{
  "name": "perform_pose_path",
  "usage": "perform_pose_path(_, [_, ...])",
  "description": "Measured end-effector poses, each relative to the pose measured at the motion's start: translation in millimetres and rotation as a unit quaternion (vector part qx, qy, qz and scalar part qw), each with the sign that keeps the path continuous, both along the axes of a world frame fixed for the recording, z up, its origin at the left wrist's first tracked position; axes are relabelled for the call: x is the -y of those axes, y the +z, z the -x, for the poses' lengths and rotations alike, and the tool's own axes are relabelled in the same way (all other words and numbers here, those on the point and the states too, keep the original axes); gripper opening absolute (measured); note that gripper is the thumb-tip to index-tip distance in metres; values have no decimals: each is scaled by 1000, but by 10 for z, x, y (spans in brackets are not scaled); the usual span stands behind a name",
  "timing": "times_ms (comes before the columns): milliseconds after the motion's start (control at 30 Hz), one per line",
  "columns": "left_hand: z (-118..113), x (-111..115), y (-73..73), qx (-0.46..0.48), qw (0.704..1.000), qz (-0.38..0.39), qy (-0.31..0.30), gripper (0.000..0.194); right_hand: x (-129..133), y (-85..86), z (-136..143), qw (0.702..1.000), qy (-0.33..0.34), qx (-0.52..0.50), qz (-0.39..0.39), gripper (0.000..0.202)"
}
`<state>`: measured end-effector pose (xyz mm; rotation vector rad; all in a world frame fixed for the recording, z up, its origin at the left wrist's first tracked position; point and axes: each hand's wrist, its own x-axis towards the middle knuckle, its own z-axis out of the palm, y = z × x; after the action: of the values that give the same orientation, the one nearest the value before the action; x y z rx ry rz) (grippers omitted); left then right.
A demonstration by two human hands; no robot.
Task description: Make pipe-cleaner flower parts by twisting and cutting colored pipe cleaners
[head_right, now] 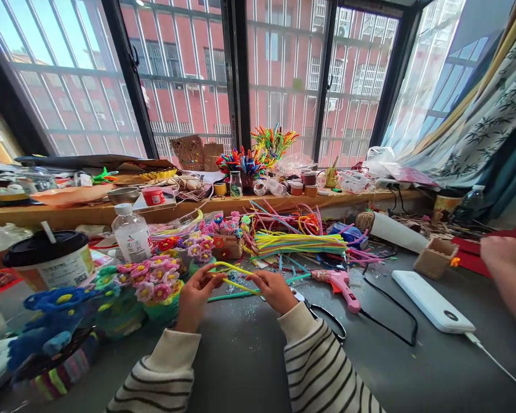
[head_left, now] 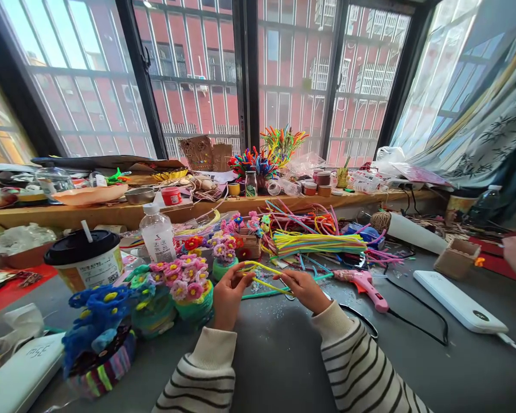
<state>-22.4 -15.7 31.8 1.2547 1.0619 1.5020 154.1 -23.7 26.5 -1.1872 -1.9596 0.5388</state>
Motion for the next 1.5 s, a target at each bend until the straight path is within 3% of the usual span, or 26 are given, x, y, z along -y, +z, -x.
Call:
perform_pose_path(300, [109,-5,-28,-162,985,-60,12,34,-12,9,-71,998,13,69,-4,39])
perform_pose_path(667, [157,12,1,-161,985,-58,-12,30,22,51,-106,996,48,75,4,36])
perform_pose_path(900, [196,1,2,-133,987,-30,-80,25,22,73,-145,991,80,109,7,39])
perform_pose_path(1233, [221,-39,-80,-186,979,-38,-69,20,-31,-22,-126,985,64,160,13,44])
perform_pose_path(1333, [222,-36,-80,-242,966,-59,-70,21,-25,-26,-116,990,35,132,27,44])
perform_pose_path(1500, [236,-16,-41,-292,950,-84,-73,24,8,34,-156,998,2,-13,55,36])
